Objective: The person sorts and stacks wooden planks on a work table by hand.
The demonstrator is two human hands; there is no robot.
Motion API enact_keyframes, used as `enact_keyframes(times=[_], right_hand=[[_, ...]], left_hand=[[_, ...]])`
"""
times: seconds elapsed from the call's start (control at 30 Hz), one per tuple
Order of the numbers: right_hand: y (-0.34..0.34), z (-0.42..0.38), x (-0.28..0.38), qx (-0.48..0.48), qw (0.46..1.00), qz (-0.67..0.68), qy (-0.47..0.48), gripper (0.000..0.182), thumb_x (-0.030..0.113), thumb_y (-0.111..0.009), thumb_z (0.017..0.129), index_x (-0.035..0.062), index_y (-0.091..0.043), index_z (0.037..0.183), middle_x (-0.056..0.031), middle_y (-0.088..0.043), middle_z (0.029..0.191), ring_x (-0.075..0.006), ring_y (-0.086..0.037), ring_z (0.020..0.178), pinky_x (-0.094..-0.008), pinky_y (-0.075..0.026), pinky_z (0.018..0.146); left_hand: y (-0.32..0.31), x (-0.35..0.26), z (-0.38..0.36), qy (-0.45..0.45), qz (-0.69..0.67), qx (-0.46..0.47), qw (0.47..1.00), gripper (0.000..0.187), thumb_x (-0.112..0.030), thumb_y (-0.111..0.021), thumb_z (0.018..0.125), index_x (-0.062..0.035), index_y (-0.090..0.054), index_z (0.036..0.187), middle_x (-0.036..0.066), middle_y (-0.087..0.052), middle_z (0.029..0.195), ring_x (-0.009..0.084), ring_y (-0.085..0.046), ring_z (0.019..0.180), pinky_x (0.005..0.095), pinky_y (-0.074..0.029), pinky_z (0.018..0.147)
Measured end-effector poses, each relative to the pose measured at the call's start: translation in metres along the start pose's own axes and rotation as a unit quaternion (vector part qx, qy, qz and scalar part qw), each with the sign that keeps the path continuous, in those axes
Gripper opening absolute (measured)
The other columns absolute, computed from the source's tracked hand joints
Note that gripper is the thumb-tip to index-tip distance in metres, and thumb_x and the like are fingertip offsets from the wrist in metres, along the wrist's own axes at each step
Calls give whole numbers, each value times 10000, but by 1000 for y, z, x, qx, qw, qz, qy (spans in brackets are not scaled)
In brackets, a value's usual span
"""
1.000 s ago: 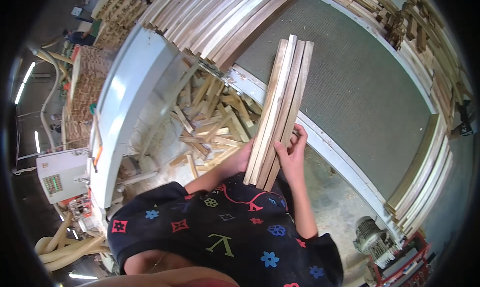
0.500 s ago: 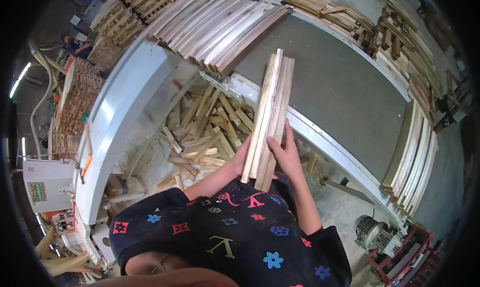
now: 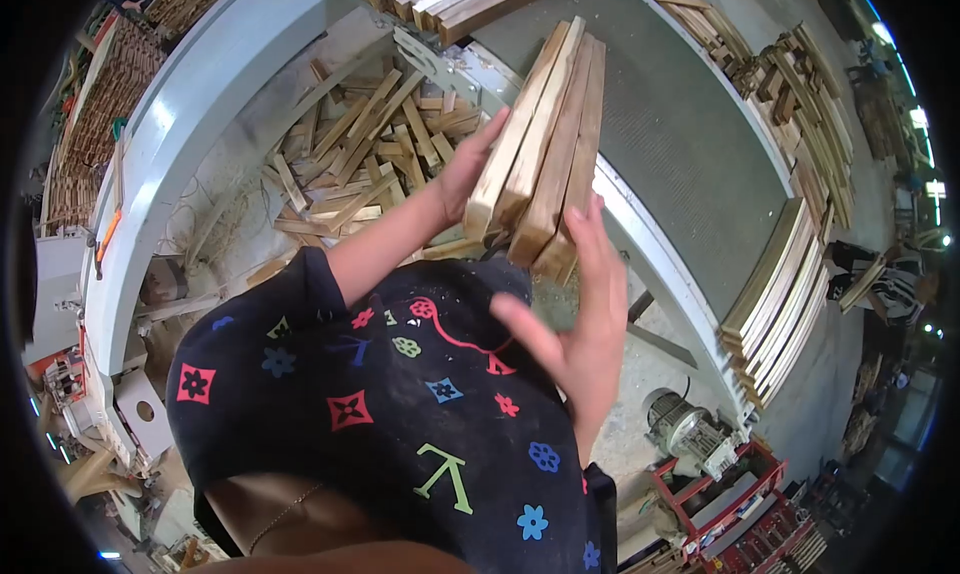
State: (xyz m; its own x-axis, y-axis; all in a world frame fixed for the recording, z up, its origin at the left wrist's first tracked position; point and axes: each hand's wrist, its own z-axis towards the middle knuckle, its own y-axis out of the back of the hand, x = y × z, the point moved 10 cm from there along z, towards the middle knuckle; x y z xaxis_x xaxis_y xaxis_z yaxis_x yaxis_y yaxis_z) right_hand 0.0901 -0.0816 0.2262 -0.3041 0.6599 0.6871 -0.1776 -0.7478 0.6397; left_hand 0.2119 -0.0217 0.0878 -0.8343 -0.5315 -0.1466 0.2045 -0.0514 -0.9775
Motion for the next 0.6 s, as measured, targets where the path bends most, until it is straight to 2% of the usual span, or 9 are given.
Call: enact_keyframes(times=[0.03, 0.13, 0.17, 0.27, 0.3, 0.4, 0.43, 0.53, 0.6], right_hand=[[0, 3, -4, -34, 999, -23, -10, 772, 233, -830, 760, 24, -448, 1397, -225, -561, 1346, -339, -533, 1275, -411, -386, 1074], [0, 11, -8, -76, 997, -2, 24, 689, 163, -832, 751, 43, -493, 1338, -223, -557, 1355, -342, -541, 1267, -422, -401, 1062], [1, 16, -2, -83, 995, -5, 47, 660, 135, -828, 751, 65, -507, 1323, -222, -559, 1352, -349, -541, 1266, -428, -407, 1059], [4, 26, 5, -101, 993, -10, 61, 614, 211, -844, 718, 117, -568, 1258, -221, -557, 1351, -376, -604, 1165, -431, -491, 945], [3, 28, 6, -96, 993, -8, 66, 609, 208, -845, 716, 117, -571, 1252, -219, -560, 1346, -375, -611, 1152, -429, -497, 937], [2, 34, 9, -91, 993, -2, 74, 599, 201, -847, 712, 115, -577, 1240, -213, -568, 1333, -374, -628, 1123, -423, -512, 917], [1, 33, 10, -90, 994, 0, 69, 600, 199, -847, 711, 114, -577, 1239, -212, -569, 1331, -372, -631, 1119, -420, -515, 914], [-5, 26, 4, -73, 996, -1, 43, 592, 188, -846, 706, 111, -581, 1230, -216, -569, 1329, -381, -631, 1118, -415, -520, 912], [-10, 19, -1, -51, 998, -8, 18, 587, 184, -846, 701, 110, -587, 1222, -218, -572, 1324, -393, -624, 1125, -417, -518, 919]], left_hand=[[1, -2, 2, 0, 30, -18, 999, 667, -550, -368, 1012, -37, -421, 1435, 181, -550, 1361, 275, -577, 1222, 435, -461, 1050], [-9, -5, 4, -2, -48, 26, 998, 694, -570, -336, 1013, -48, -374, 1469, 174, -507, 1412, 277, -541, 1270, 441, -443, 1072], [-11, -8, 4, -11, -36, 29, 999, 702, -581, -321, 1012, -64, -355, 1485, 167, -489, 1432, 274, -528, 1286, 442, -437, 1077], [-19, -10, 3, -7, -57, 50, 997, 691, -578, -314, 1014, -78, -353, 1489, 167, -483, 1437, 278, -531, 1282, 446, -435, 1078], [-11, -15, 3, -34, 38, 8, 999, 684, -574, -309, 1017, -83, -348, 1492, 166, -483, 1436, 282, -530, 1283, 453, -433, 1079], [-6, -21, 1, -76, 121, -65, 988, 710, -561, -299, 1021, -42, -287, 1505, 250, -435, 1433, 376, -463, 1319, 473, -414, 1089], [-4, -23, 3, -80, 157, -64, 982, 772, -611, -283, 1001, -38, -244, 1518, 287, -386, 1453, 420, -417, 1343, 493, -383, 1111], [0, -12, 0, -53, 133, -65, 988, 832, -652, -300, 978, -16, -243, 1511, 284, -422, 1409, 423, -412, 1344, 494, -386, 1109], [-16, 0, -2, -58, 108, -37, 992, 887, -691, -320, 952, 2, -250, 1502, 268, -462, 1354, 395, -453, 1307, 490, -420, 1079]])
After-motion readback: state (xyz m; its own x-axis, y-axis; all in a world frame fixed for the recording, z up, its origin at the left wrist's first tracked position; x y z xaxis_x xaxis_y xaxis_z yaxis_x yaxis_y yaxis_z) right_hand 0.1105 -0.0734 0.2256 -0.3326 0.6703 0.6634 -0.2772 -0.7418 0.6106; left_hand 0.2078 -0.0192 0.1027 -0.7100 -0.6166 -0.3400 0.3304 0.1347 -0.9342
